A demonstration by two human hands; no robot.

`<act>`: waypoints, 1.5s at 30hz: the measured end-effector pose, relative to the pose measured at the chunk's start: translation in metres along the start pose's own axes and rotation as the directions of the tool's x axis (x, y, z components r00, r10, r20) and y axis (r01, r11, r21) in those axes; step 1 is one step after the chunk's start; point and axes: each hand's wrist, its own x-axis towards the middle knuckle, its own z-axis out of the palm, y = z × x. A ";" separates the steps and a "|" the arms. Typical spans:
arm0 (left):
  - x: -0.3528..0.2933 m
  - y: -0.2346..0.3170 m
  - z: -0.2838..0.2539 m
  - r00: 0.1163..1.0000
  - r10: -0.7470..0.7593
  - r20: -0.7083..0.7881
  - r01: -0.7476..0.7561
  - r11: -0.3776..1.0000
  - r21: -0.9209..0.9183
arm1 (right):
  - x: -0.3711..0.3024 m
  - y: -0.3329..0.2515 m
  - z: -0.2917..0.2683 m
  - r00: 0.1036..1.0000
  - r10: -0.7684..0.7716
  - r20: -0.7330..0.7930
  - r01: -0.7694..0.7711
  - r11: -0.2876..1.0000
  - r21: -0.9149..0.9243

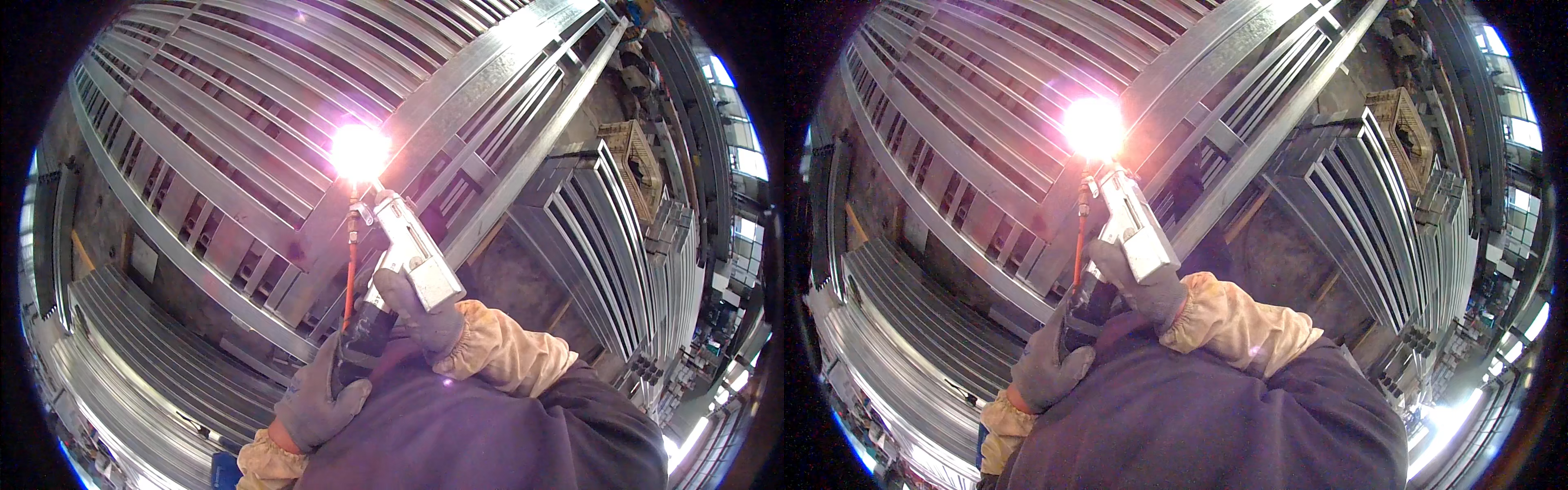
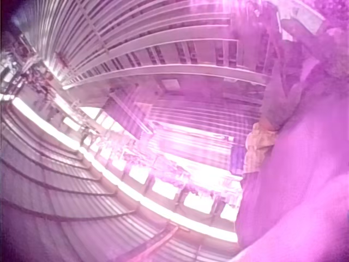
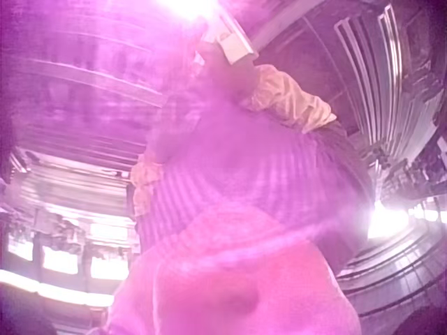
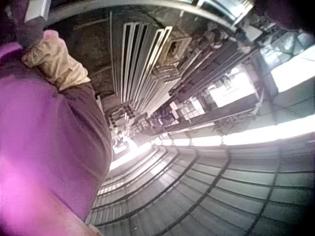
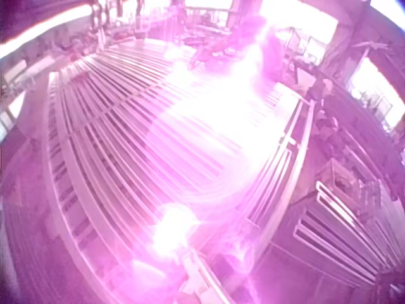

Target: The person welds metal bars onto a large metal frame using a handheld welding tool, then uses an angle grinder to smooth the welded joints. The person wears protective gloves and a dark shirt while working in a workshop.

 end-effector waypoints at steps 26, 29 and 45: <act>0.003 -0.001 -0.004 0.999 -0.014 0.038 0.014 1.000 -0.001 | 0.000 0.005 0.004 0.993 -0.116 0.000 0.115 0.986 0.117; 0.002 0.003 -0.004 1.000 0.008 0.009 -0.008 1.000 -0.005 | -0.004 -0.008 0.007 0.997 0.070 -0.009 -0.069 0.995 0.074; 0.003 0.018 -0.005 0.999 -0.028 0.016 0.029 0.999 -0.030 | -0.001 0.005 -0.002 0.997 -0.074 -0.002 0.074 0.995 -0.061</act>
